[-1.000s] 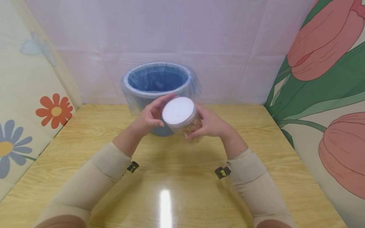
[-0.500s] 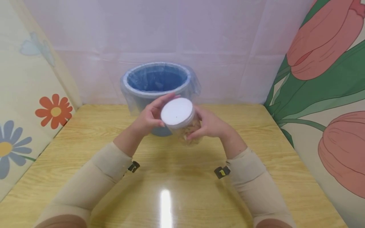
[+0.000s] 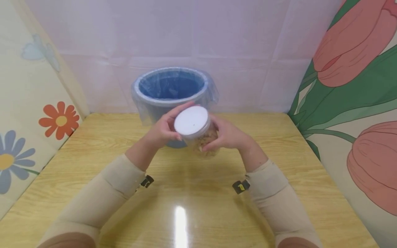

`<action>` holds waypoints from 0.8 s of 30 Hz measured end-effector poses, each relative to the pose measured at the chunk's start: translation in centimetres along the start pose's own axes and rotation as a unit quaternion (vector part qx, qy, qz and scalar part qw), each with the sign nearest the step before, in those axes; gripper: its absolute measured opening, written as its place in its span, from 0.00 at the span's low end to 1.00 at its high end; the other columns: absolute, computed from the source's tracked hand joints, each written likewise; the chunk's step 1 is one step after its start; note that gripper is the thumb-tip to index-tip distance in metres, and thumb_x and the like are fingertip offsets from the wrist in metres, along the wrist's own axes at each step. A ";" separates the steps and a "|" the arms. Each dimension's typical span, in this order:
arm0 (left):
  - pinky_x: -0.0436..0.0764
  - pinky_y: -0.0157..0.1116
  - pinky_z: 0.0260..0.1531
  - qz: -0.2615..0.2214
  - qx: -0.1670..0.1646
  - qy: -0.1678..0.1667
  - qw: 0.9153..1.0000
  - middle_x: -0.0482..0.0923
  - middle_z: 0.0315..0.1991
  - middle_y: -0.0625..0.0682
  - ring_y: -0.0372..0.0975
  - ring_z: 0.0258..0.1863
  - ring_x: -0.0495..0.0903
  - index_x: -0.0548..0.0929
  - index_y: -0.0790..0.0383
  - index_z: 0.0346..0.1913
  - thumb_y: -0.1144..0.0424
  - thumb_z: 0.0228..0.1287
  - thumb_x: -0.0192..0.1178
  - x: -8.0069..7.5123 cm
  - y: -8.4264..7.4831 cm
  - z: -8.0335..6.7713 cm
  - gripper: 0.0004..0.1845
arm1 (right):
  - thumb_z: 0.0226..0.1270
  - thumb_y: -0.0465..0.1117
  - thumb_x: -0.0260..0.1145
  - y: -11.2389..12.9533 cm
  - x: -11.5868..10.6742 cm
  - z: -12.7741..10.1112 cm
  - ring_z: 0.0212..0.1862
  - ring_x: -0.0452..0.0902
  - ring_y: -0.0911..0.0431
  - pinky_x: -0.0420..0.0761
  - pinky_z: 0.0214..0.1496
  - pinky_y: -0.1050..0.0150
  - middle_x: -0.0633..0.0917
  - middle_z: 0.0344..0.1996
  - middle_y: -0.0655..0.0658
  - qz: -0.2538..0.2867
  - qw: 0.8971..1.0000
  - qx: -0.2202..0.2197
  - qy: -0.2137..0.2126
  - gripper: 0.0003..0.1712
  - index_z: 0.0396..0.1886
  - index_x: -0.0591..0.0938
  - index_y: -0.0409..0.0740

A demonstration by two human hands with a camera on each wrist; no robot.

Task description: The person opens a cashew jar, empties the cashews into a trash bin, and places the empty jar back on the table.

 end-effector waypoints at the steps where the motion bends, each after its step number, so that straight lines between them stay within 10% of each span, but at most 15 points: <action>1: 0.61 0.46 0.63 -0.001 -0.001 -0.003 1.000 0.57 0.65 0.65 0.49 0.62 0.62 0.52 0.73 0.68 0.46 0.38 0.72 0.0 0.0 0.0 0.59 | 0.36 0.30 0.76 0.0 0.0 0.0 0.58 0.66 0.48 0.69 0.61 0.53 0.69 0.57 0.40 -0.001 1.000 0.000 -0.004 0.54 0.66 0.58 0.37; 24: 0.71 0.40 0.56 0.094 -0.036 -0.161 0.982 0.62 0.65 0.59 0.47 0.57 0.69 0.59 0.64 0.68 0.39 0.33 0.69 -0.9 0.1 -0.1 0.58 | 0.33 0.37 0.80 -0.1 -0.7 0.4 0.60 0.64 0.50 0.63 0.63 0.48 0.70 0.59 0.44 -0.128 0.974 0.075 -0.171 0.57 0.66 0.60 0.46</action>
Point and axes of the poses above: each hand's wrist, its own z-axis towards the middle knuckle, its own x-axis out of the palm, y = z × x, the point moved 6 cm from there along z, towards the middle knuckle
